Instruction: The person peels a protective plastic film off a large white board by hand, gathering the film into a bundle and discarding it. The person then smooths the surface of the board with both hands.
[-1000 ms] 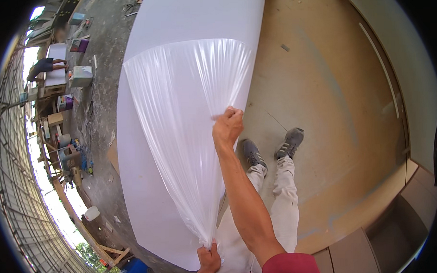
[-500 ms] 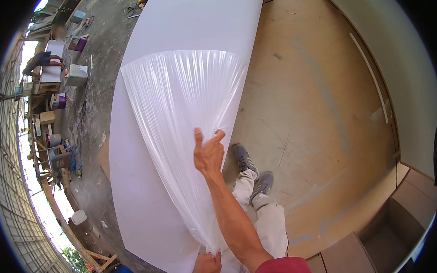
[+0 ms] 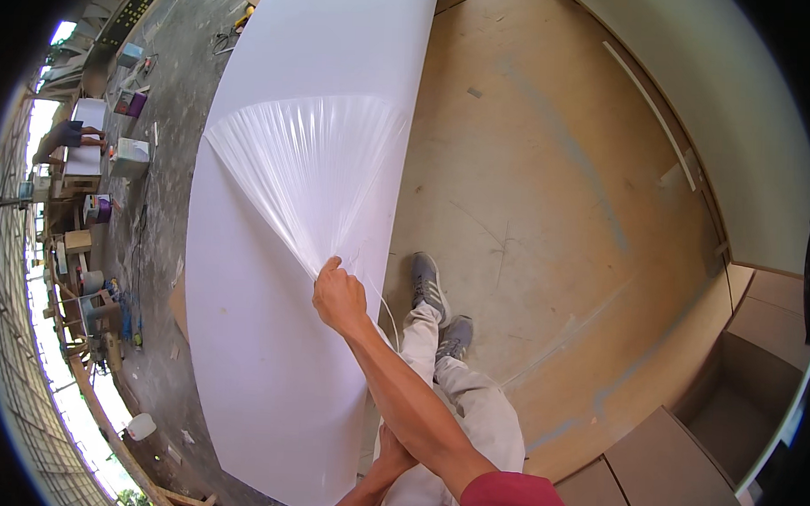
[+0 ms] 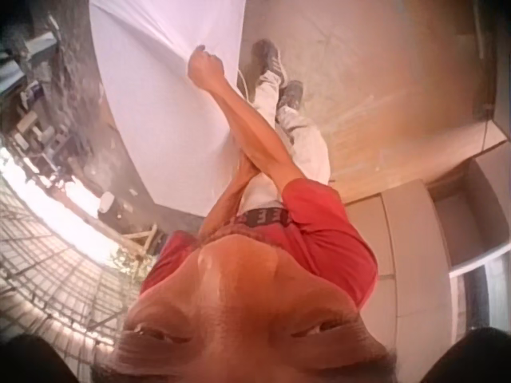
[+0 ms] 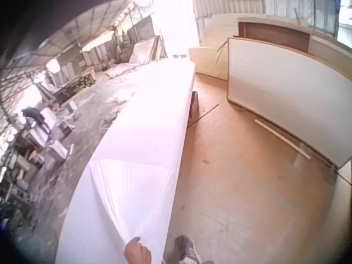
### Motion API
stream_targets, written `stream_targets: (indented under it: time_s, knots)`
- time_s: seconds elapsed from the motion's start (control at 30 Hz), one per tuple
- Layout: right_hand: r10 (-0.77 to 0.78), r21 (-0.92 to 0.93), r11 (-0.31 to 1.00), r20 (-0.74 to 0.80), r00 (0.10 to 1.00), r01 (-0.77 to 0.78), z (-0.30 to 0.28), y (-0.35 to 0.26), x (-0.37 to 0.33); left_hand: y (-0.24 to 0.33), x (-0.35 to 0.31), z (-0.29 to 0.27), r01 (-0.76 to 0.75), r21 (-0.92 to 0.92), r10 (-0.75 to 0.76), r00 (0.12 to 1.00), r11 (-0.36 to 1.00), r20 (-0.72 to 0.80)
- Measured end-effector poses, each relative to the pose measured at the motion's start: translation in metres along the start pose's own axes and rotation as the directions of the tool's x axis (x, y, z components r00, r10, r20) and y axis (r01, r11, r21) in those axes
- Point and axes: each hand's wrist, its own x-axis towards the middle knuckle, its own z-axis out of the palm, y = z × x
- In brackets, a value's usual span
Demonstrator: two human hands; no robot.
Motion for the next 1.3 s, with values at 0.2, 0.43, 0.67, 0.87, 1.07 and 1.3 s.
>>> stream_targets:
  time_s: [0.2,0.43,0.67,0.87,1.07,1.3]
  knots:
    - [0.021,0.151,0.988,-0.107,0.994,-0.005,-0.001,0.006,-0.016,-0.052,-0.017,0.034,0.263,-0.705,-0.307,0.949,0.659,0.067]
    - [0.072,0.271,0.961,-0.08,0.994,-0.048,0.002,0.018,-0.052,-0.109,0.004,-0.045,0.128,-0.991,-0.878,0.478,0.044,0.023]
    - [0.035,0.352,0.935,-0.175,0.984,0.03,0.014,0.024,-0.088,-0.119,0.086,-0.132,0.604,-0.41,-0.676,0.311,0.683,-0.668]
    - [0.038,0.436,0.898,-0.193,0.981,0.051,0.032,0.012,-0.12,-0.08,0.187,-0.16,0.341,-0.479,-0.553,0.718,0.809,-0.422]
    - [0.083,0.455,0.89,-0.174,0.981,0.005,0.052,-0.004,-0.147,-0.045,0.255,-0.185,0.572,-0.248,-0.621,0.747,0.782,-0.238]
    - [0.09,0.477,0.879,-0.209,0.974,0.021,0.085,0.004,-0.173,-0.038,0.229,-0.131,0.633,0.248,-0.488,0.745,0.733,-0.455]
